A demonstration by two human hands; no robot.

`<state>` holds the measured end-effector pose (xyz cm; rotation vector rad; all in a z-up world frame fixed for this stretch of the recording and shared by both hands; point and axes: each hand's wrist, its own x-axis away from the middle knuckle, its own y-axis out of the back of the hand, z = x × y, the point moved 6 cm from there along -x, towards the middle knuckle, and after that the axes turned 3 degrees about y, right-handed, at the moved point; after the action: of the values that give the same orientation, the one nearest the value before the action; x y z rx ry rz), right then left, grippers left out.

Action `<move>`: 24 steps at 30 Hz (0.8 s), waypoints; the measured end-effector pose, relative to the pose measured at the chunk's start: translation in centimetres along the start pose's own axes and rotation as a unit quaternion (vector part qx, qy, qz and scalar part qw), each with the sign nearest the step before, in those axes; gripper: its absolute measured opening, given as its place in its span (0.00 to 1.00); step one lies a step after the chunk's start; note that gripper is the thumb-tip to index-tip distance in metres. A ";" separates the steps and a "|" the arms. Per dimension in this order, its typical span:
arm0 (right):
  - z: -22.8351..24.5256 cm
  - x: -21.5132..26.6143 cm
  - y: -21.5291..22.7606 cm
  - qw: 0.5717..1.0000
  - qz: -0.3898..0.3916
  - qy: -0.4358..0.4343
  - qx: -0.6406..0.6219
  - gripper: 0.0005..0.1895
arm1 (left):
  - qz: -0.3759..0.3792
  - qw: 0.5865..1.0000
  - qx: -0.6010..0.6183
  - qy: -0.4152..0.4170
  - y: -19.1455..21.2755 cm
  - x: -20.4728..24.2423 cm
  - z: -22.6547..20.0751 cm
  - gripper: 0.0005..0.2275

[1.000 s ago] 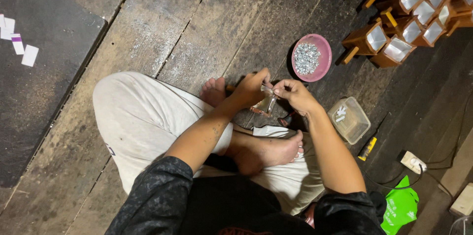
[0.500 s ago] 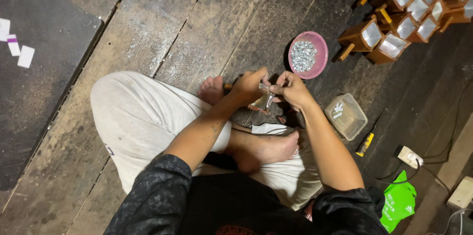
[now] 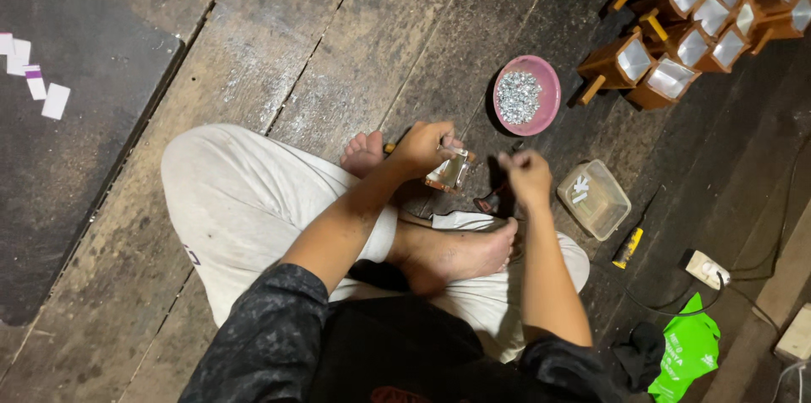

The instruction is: The person assembles small wooden frames by picking up small metal components from a bowl, placing them onto the wooden pieces, and using a drill to secure them.

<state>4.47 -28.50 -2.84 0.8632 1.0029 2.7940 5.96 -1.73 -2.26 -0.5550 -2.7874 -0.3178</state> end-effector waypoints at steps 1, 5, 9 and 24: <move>-2.9 -0.6 1.8 0.985 -0.058 0.014 0.161 0.25 | 0.000 1.000 0.011 0.001 0.0 0.0 -0.1 0.10; -7.3 1.0 0.7 0.983 0.010 -0.064 0.172 0.30 | -0.012 1.000 0.007 0.018 -0.5 -0.1 1.1 0.12; -15.9 -4.1 1.6 0.985 -0.067 -0.156 -0.034 0.22 | -0.013 1.000 0.008 -0.001 -0.4 -0.7 0.9 0.13; 6.6 14.8 -0.5 0.956 -0.160 0.226 0.092 0.33 | -0.034 0.999 0.003 -0.005 -0.5 -0.7 1.3 0.13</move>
<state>-4.69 -20.95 8.26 0.0396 1.3366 2.6891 6.13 -2.07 -3.78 -0.4616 -2.8202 -0.3205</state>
